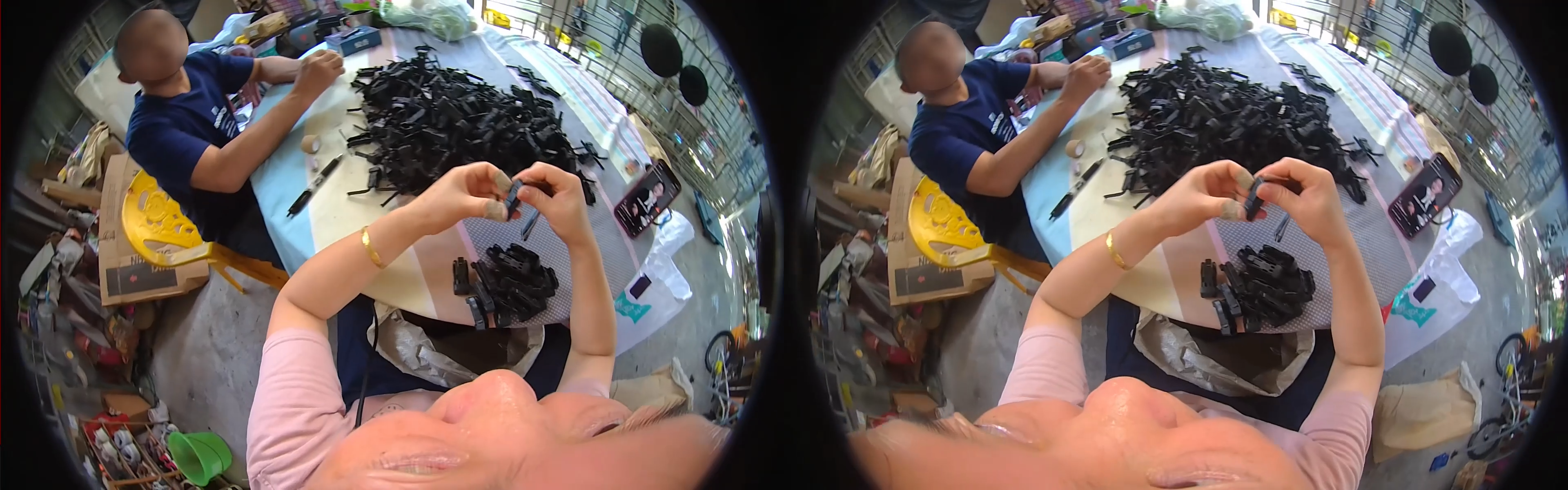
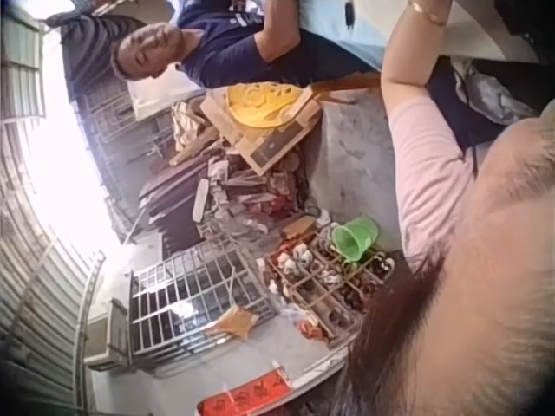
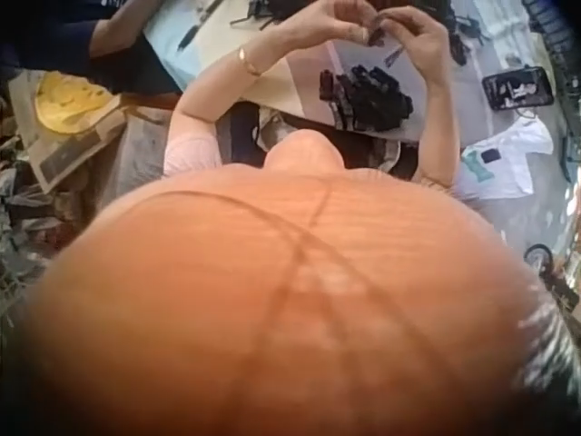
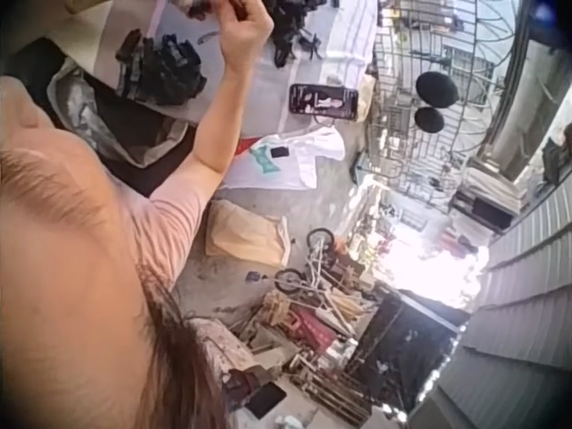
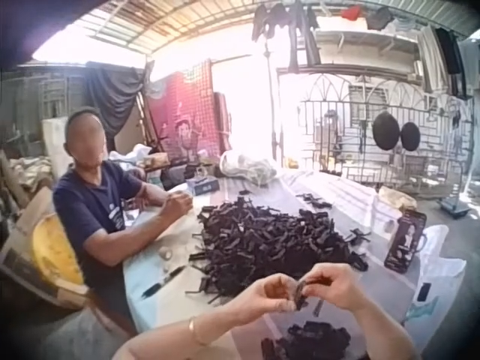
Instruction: Assembling small black plastic hardware components at a table.
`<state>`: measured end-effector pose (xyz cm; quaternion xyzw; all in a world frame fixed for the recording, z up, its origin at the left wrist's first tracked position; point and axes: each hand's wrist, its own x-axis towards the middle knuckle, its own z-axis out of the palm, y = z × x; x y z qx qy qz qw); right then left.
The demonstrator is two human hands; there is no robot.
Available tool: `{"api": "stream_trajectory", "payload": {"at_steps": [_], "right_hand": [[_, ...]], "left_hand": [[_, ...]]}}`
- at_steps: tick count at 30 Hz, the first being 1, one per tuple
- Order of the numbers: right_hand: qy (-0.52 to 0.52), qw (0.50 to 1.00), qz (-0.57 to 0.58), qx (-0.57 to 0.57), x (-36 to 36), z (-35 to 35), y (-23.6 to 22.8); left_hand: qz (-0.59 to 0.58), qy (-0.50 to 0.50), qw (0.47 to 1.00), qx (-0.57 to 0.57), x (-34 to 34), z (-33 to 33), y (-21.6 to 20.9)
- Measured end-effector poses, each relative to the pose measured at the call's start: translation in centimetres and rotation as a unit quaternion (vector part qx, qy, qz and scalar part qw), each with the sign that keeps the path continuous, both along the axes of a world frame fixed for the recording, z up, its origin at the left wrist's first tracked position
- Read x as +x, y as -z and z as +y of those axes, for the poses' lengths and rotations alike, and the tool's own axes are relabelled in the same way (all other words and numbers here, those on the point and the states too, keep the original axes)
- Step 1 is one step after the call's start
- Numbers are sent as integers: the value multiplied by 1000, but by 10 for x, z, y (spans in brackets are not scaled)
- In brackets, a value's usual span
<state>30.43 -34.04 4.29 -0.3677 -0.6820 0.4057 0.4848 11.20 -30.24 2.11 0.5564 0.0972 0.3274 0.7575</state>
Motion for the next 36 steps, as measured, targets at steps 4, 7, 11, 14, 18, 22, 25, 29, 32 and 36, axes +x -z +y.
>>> {"api": "stream_trajectory", "payload": {"at_steps": [4, 7, 11, 14, 18, 22, 25, 29, 32, 36], "right_hand": [[-27, 995, -65, 73, -6, -1, 6], [18, 998, -53, 30, -13, -3, 4], [50, 998, 25, -32, -9, -6, 2], [86, 996, -39, 2, -13, -5, 5], [76, 994, -77, 22, -20, -1, 10], [80, 993, -90, 15, -20, -1, 10], [75, 993, -86, 14, -19, -1, 12], [70, 993, -92, 5, -20, -2, 12], [58, 994, -92, -13, -20, -2, 15], [86, 991, -98, -1, -20, -2, 16]], "left_hand": [[39, -27, 999, 1, 4, -6, 9], [51, -63, 997, -12, 2, -6, 8], [33, -163, 985, 36, 7, -5, 7], [46, -228, 968, 90, 10, 0, 15], [60, -269, 954, 120, 7, -8, 7], [80, -287, 943, 151, 10, -11, 9], [87, -287, 939, 166, 11, -10, 12], [99, -316, 923, 194, 11, -13, 15], [160, -354, 874, 294, 7, -13, 14], [212, -372, 824, 371, 9, -17, 6]]}}
